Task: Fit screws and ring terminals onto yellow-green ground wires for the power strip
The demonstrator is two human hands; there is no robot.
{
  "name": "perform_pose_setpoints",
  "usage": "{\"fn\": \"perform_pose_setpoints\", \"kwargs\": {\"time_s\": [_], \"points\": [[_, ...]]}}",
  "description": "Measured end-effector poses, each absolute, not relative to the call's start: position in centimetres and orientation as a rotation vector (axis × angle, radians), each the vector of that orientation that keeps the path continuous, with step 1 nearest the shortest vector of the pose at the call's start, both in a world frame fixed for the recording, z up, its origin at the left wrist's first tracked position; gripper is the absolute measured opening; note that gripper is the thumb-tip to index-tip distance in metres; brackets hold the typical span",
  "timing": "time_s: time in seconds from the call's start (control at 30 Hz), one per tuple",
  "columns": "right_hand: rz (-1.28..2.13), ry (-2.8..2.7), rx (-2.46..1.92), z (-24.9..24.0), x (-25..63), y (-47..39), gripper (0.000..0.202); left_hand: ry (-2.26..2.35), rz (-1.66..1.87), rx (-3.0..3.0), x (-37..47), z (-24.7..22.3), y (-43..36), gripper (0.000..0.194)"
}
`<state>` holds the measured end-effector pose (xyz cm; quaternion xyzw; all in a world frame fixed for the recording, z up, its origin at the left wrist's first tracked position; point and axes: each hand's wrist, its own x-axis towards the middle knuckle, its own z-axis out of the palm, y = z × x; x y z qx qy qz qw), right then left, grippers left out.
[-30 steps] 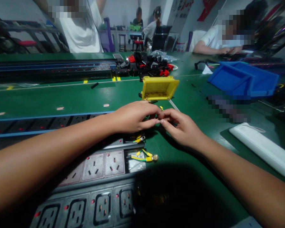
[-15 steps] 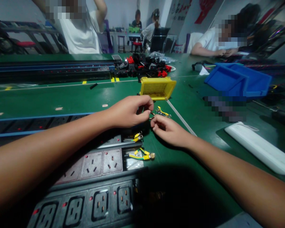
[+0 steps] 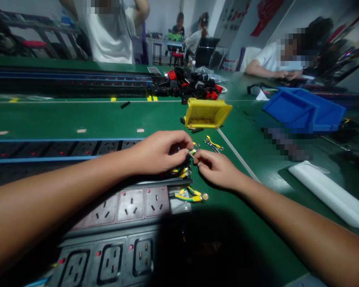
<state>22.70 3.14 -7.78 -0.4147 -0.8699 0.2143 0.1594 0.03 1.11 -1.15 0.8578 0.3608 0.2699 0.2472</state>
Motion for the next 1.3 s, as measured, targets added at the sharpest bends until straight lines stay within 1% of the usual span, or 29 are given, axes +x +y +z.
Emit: {"fn": "perform_pose_setpoints", "kwargs": {"time_s": [0.17,0.27,0.3,0.37,0.43,0.6,0.8,0.93,1.07,1.3], "points": [[0.166,-2.768,-1.305,-6.7,21.0,2.1,0.018,0.958,0.706,2.42,-0.4,-1.5,0.9,0.013],[-0.027,-2.825,-1.409,-6.5,19.9,2.0,0.024,0.973,0.626,2.538,-0.6,-1.4,0.8,0.014],[-0.044,-2.817,-1.424,-6.5,19.7,2.1,0.024,0.981,0.61,2.564,-0.7,-1.4,0.8,0.015],[0.024,-2.766,-1.422,-6.6,19.7,2.3,0.018,0.994,0.591,2.586,-0.8,-1.3,0.8,0.015],[0.17,-2.72,-1.353,-6.8,20.1,2.7,0.014,0.997,0.58,2.588,-1.0,-1.2,0.9,0.016],[0.504,-2.587,-1.132,-7.2,21.6,3.4,0.012,0.992,0.496,2.595,-1.1,-1.0,0.8,0.014],[0.618,-2.465,-0.934,-6.8,22.3,3.1,0.018,0.929,0.375,2.549,-1.1,-1.1,0.9,0.013],[0.831,-2.438,-0.843,-6.5,22.1,2.6,0.025,0.919,0.406,2.479,-1.1,-1.1,1.0,0.011],[0.968,-2.398,-0.821,-6.4,21.7,2.2,0.023,0.916,0.426,2.386,-1.0,-0.9,1.0,0.01],[1.021,-2.337,-0.838,-6.6,21.6,2.1,0.02,0.9,0.373,2.401,-0.9,-0.7,0.9,0.009]]}}
